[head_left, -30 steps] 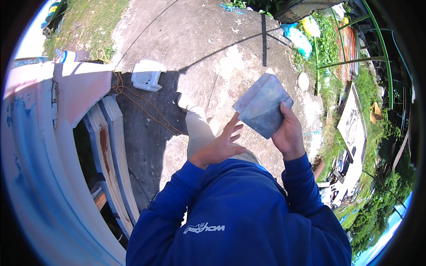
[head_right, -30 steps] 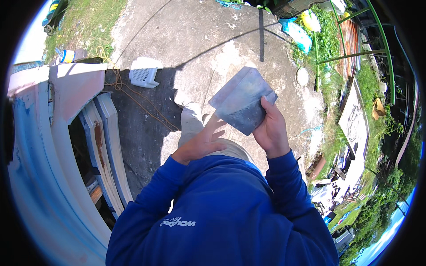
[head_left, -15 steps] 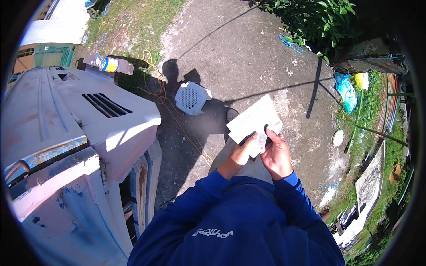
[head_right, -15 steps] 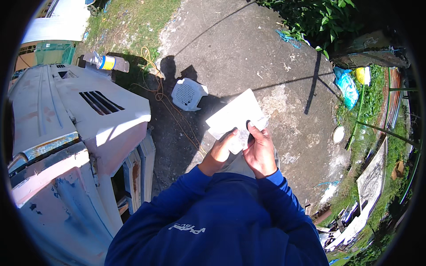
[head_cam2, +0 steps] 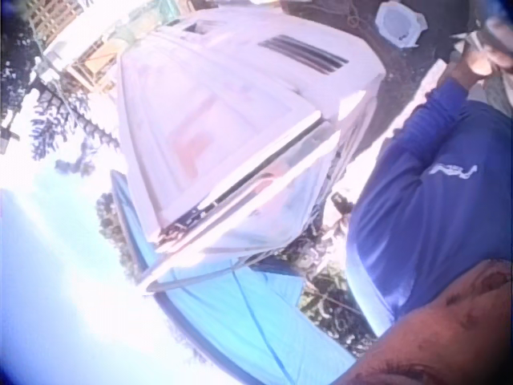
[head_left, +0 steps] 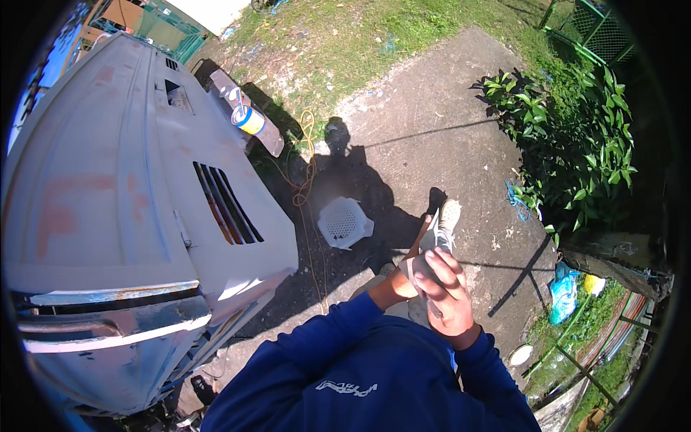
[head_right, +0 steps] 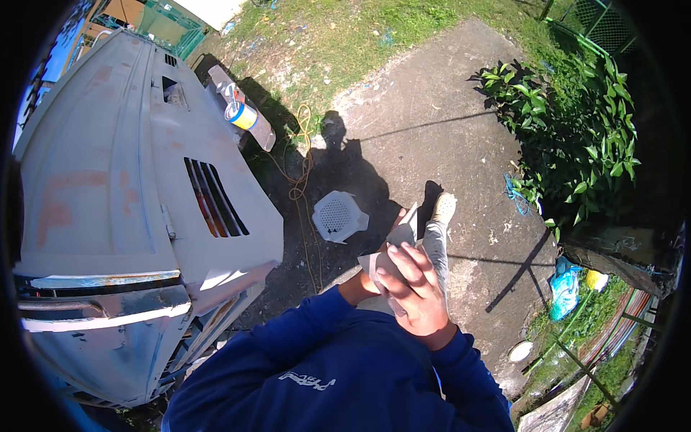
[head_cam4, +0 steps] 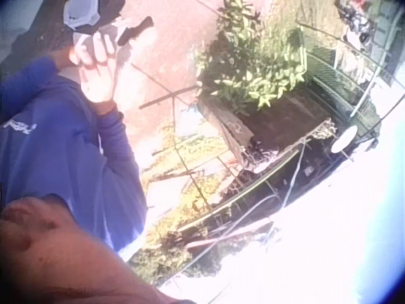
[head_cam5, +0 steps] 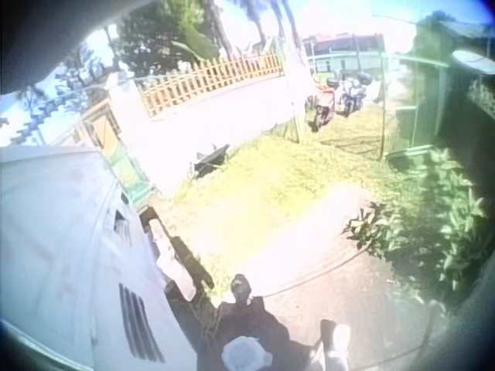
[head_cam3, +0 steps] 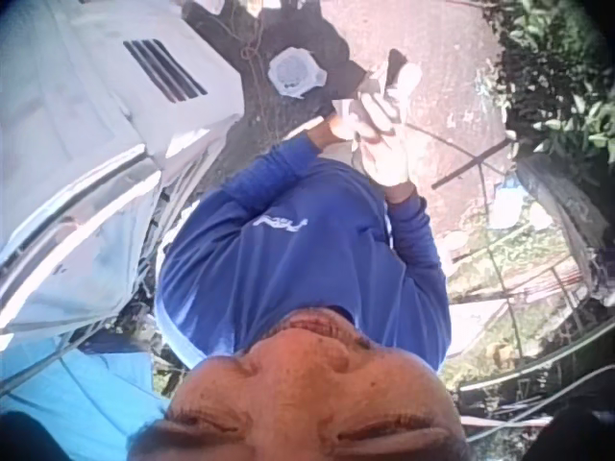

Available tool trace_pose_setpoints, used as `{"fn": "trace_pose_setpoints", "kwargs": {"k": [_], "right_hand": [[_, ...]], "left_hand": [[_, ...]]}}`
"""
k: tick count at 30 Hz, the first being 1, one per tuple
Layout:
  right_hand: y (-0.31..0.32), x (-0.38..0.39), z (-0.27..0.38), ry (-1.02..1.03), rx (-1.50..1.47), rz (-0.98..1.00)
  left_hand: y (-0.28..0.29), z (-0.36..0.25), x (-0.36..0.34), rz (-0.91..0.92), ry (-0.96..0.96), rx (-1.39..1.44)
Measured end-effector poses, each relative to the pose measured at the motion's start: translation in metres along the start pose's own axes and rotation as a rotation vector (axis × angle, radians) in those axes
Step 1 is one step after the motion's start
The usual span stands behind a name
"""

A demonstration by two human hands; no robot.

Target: The person sands the side and rear panels of a light blue truck using a sanding block. They move along the vehicle, sanding different sections and occasionally switching sandpaper sheets.

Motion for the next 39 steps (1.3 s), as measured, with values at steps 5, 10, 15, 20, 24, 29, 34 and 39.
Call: {"fn": "trace_pose_setpoints", "kwargs": {"k": [5,10,15,20,24,29,34,39], "right_hand": [[0.038,-0.115,-0.090,-0.277,-0.056,-0.114],[0.068,-0.205,-0.091,-0.137,-0.151,0.030],[0.071,-0.275,-0.056,0.096,-0.077,0.262],[0.054,-0.402,-0.158,-0.619,-0.748,0.132],[0.052,-0.427,-0.115,-0.355,-0.950,0.145],[-0.002,-0.457,-0.085,-0.462,-0.764,0.364],[-0.016,-0.520,-0.047,-0.162,-0.572,0.758],[-0.020,-0.506,0.003,0.786,-0.213,0.713]], "left_hand": [[0.007,-0.022,-0.107,-0.120,0.037,0.001],[0.042,-0.013,-0.203,-0.273,0.002,0.126],[0.089,-0.026,-0.264,-0.423,-0.019,0.064],[0.121,-0.019,-0.284,-0.535,0.243,0.260],[0.217,0.004,-0.285,-1.039,0.006,0.242],[0.251,-0.016,-0.315,-1.014,-0.093,-0.328],[0.265,-0.016,-0.333,-0.822,-0.151,-0.041],[0.286,-0.016,-0.327,-1.019,-0.141,-0.327]]}}
Point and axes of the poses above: each hand's wrist, its own x-axis away from the middle knuckle, its own y-axis out of the back of the hand, z = x × y, the point moved 6 cm from there along -x, towards the middle knuckle, and after that the axes turned 13 degrees about -y, right-handed, at the moved point
